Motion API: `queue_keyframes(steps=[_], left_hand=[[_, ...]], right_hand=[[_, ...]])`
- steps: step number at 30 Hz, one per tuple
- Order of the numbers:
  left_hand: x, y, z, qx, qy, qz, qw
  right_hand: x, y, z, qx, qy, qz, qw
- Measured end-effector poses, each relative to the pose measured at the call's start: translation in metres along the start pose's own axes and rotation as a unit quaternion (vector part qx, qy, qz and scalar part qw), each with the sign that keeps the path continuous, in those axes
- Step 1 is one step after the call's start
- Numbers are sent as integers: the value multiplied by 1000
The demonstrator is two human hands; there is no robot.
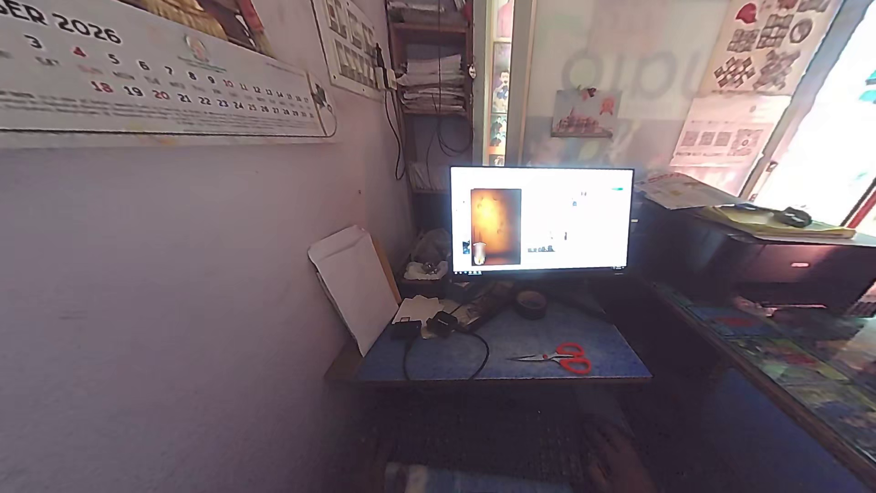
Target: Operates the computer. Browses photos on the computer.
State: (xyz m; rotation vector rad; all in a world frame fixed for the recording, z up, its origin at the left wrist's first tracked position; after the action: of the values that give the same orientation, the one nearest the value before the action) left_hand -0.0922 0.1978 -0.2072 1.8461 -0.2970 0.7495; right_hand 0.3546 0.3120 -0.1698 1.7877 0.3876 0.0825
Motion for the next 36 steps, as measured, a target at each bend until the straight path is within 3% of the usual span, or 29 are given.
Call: queue_keyframes(steps=[27, 32, 36], left_hand=[[8, 1, -3, -7, 19, -11, 1000], [-1, -4, -5, 1, 11, -29, 1000], [-4, -5, -5, 0, 12, -29, 999]], right_hand=[[-3, 7, 3, 42, 5, 0, 999], [1, 5, 3, -24, -44, 10, 999], [10, -11, -1, -7, -45, 48, 998]])
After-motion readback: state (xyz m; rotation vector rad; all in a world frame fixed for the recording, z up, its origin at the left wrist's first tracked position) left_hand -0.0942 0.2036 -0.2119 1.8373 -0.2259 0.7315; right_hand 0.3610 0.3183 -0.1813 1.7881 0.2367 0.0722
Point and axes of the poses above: each hand's wrist, its own z-axis away from the middle knuckle, its own y-axis out of the back of the hand, x = y × z, the point moved 4 cm from there along -z, towards the middle knuckle, and after that the axes turned 12 degrees about z, right-handed, at the moved point
